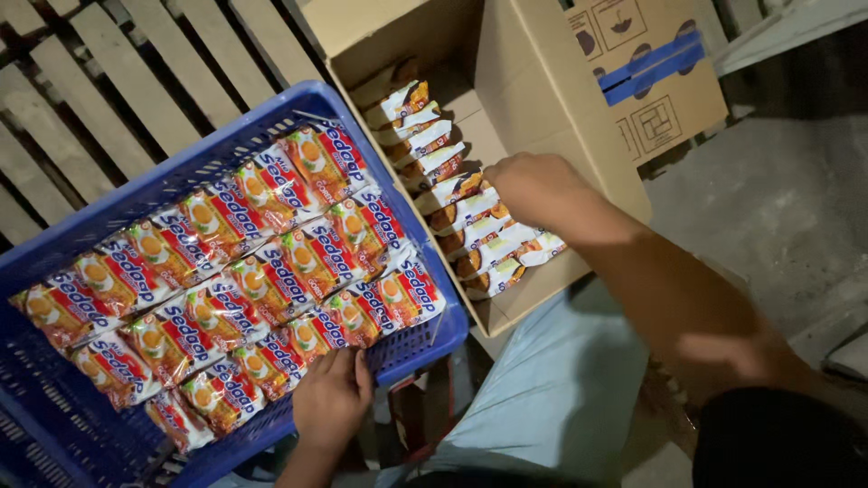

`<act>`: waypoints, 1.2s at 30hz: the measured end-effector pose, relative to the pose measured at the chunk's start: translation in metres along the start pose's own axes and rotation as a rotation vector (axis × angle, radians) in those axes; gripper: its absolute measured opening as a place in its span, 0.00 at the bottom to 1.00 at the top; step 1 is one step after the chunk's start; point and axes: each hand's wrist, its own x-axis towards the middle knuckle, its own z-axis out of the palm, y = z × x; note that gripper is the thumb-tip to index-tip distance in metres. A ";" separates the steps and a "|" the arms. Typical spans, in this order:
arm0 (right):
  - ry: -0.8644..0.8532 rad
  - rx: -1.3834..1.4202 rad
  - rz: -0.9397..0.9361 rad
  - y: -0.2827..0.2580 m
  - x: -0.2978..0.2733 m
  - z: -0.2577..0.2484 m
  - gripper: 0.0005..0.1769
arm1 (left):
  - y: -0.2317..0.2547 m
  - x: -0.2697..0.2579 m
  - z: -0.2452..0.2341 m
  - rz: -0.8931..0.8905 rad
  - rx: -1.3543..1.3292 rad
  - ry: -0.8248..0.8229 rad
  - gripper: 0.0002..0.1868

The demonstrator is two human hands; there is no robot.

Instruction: The person takes instant noodle packets one by one from a cardboard box and places them into a blue plastic crate, arranging them in neat rows until the crate is full.

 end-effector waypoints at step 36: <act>0.298 2.236 -0.542 -0.162 -0.169 0.124 0.41 | 0.062 -0.014 -0.044 -0.142 -1.690 -0.105 0.30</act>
